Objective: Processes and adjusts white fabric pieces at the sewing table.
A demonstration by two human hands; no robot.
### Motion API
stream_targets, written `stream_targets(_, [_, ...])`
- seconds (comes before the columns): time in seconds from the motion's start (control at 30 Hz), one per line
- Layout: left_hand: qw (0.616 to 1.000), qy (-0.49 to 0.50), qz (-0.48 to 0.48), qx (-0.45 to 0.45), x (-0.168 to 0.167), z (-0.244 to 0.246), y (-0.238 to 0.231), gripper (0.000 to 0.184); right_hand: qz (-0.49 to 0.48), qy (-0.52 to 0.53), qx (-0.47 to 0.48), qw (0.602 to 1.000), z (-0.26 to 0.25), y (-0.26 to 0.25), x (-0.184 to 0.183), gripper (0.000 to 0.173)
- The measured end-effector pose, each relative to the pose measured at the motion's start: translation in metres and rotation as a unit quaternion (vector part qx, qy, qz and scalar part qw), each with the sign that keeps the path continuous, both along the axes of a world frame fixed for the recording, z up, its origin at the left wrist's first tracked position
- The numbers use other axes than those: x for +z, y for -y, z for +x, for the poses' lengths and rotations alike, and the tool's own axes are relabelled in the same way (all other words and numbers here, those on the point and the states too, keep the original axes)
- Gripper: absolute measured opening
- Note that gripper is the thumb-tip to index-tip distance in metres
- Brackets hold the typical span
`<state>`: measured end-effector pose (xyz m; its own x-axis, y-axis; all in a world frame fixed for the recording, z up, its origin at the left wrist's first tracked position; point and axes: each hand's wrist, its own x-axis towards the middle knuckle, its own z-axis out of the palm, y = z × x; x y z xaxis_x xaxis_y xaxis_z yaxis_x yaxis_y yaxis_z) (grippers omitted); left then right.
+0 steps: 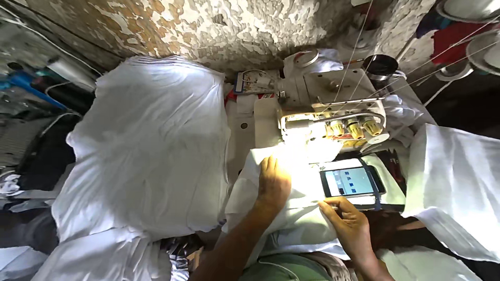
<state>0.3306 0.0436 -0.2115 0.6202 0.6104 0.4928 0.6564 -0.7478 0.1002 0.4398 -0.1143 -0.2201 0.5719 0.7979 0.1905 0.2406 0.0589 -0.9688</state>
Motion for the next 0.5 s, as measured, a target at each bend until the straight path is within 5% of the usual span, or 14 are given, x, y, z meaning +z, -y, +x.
stream_targets(0.5, [1.0, -0.014, -0.011, 0.009, 0.002, 0.0, 0.017, 0.016, 0.008, 0.044, -0.032, 0.999, -0.016, -0.001, 0.01, 0.013])
